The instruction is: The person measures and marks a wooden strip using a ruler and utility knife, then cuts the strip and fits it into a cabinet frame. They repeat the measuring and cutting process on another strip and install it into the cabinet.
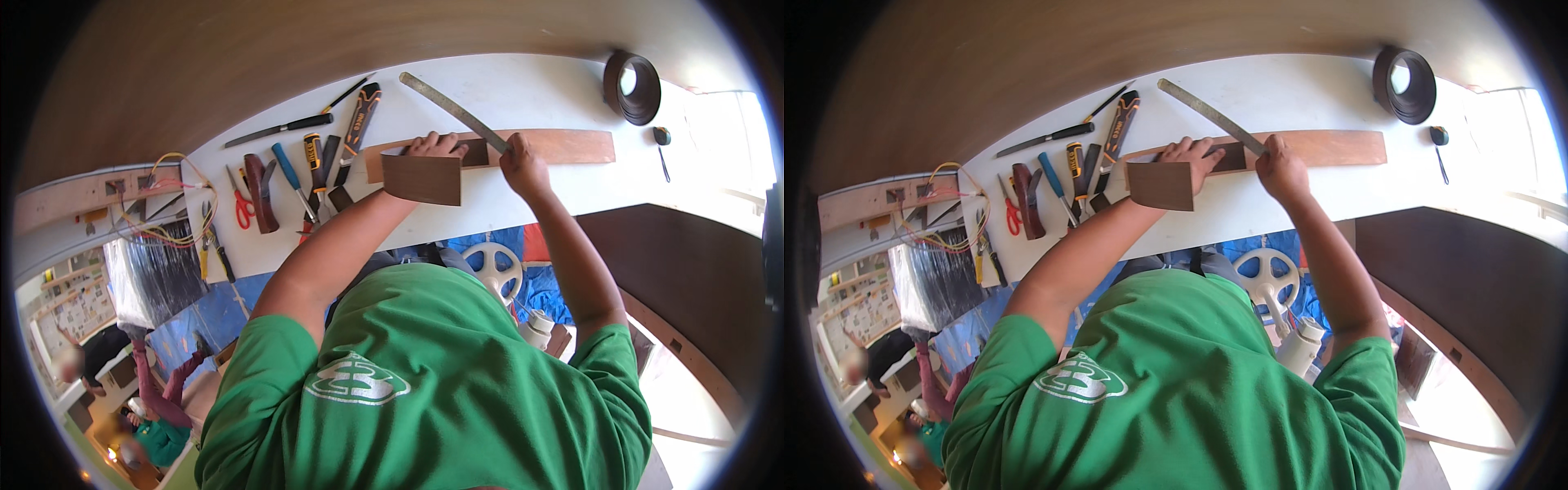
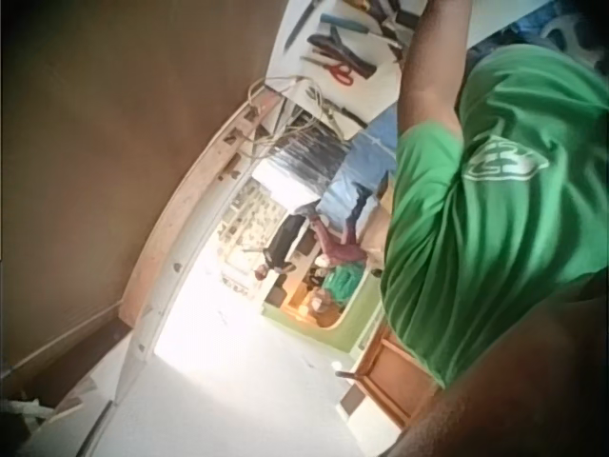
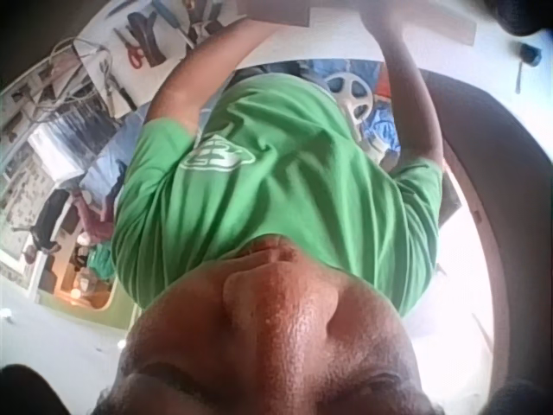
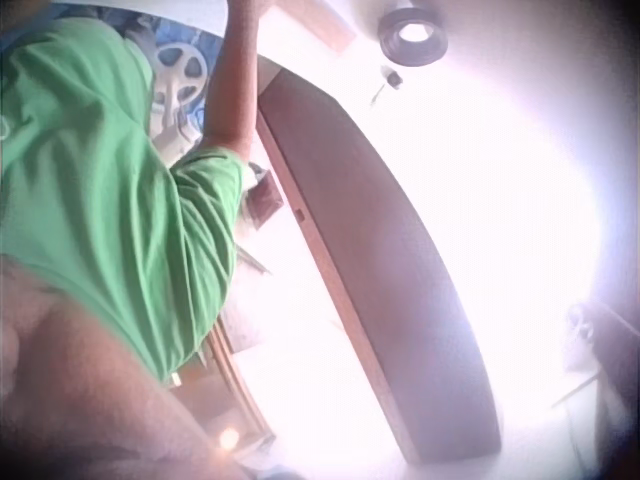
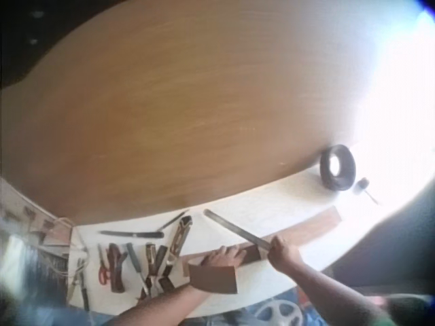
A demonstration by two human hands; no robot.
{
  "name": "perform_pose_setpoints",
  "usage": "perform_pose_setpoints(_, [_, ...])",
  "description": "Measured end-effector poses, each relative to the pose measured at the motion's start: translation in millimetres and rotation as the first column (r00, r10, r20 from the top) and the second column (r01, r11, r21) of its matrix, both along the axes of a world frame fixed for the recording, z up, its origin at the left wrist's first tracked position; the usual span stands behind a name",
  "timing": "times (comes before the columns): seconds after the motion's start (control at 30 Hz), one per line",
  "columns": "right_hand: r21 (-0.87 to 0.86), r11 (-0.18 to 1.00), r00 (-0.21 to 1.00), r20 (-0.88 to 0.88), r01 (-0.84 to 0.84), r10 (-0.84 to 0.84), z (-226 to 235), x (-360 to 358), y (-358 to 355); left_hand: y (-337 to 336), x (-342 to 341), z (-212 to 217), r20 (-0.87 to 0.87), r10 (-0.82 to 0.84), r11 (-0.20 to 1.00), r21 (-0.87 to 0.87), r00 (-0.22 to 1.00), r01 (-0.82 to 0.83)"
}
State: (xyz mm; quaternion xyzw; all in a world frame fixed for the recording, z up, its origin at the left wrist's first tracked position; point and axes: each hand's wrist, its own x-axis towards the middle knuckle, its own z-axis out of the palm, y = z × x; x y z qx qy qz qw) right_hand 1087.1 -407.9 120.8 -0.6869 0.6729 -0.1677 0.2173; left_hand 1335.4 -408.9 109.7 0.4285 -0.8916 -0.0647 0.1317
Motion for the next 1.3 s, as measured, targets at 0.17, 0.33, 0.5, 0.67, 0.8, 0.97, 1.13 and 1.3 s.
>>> perform_pose_setpoints(0.17, [0.051,0.975,0.902,0.372,0.216,-0.219,1,18,52,-1,-6,13,0.113,0.020,0.986,0.162,0.993,-0.038])
perform_pose_setpoints(0.33, [0.003,0.934,0.845,0.427,0.357,-0.324,-7,43,82,-5,-19,1,0.042,0.108,0.974,0.194,0.993,-0.114])
perform_pose_setpoints(0.5, [-0.131,0.950,0.897,0.387,0.284,-0.215,-9,46,92,-10,-23,-15,-0.033,-0.035,0.987,0.156,0.999,0.040])
perform_pose_setpoints(0.67, [-0.033,0.982,0.915,0.370,0.184,-0.159,-11,47,96,-16,-21,-23,-0.196,0.000,0.973,0.226,0.981,0.045])
perform_pose_setpoints(0.8, [0.013,0.980,0.916,0.354,0.197,-0.189,-19,50,98,-17,-17,-23,-0.191,-0.001,0.989,0.147,0.982,0.030])
perform_pose_setpoints(0.97, [0.001,0.975,0.901,0.383,0.222,-0.205,-26,53,101,-24,-21,-25,-0.229,0.045,0.995,0.096,0.972,-0.023])
perform_pose_setpoints(1.13, [0.019,0.969,0.884,0.404,0.247,-0.233,-26,53,101,-24,-24,-32,-0.048,0.001,0.998,0.056,0.999,0.002])
perform_pose_setpoints(1.3, [0.051,0.961,0.881,0.387,0.272,-0.270,-25,59,101,-23,-26,-38,-0.059,-0.005,1.000,-0.011,0.998,0.005])
